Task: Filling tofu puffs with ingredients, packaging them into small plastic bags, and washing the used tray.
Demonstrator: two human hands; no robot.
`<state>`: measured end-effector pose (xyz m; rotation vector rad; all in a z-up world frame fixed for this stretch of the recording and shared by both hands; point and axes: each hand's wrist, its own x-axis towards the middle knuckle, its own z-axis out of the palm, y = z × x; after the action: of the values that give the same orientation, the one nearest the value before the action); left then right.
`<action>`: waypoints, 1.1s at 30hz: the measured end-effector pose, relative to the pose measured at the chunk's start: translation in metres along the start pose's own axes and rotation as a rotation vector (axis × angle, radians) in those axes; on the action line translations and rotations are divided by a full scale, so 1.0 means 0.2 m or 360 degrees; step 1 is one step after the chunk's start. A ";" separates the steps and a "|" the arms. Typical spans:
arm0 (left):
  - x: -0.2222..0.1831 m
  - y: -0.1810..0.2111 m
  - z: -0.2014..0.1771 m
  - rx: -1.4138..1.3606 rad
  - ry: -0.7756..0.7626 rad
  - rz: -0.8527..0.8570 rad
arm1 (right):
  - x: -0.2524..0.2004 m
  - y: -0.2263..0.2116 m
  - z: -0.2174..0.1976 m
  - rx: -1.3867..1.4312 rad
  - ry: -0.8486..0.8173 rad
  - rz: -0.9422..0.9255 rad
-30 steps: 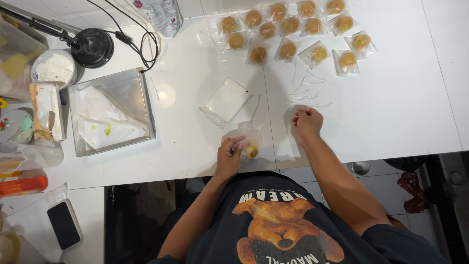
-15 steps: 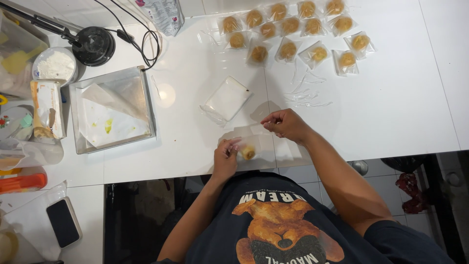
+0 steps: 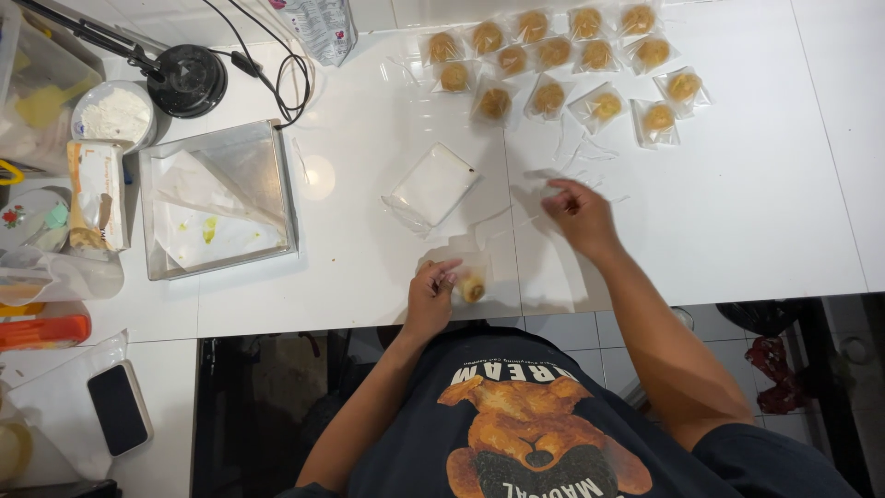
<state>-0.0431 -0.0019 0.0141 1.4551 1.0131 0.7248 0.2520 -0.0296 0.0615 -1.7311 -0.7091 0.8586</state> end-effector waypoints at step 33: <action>0.01 -0.01 0.01 -0.0226 0.0147 -0.0187 | -0.28 0.31 0.32 -0.0234 -0.0622 0.0096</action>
<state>-0.0411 -0.0019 0.0109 1.2391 1.0865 0.7685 0.1707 -0.0579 0.0006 -1.7383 -1.0021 1.2314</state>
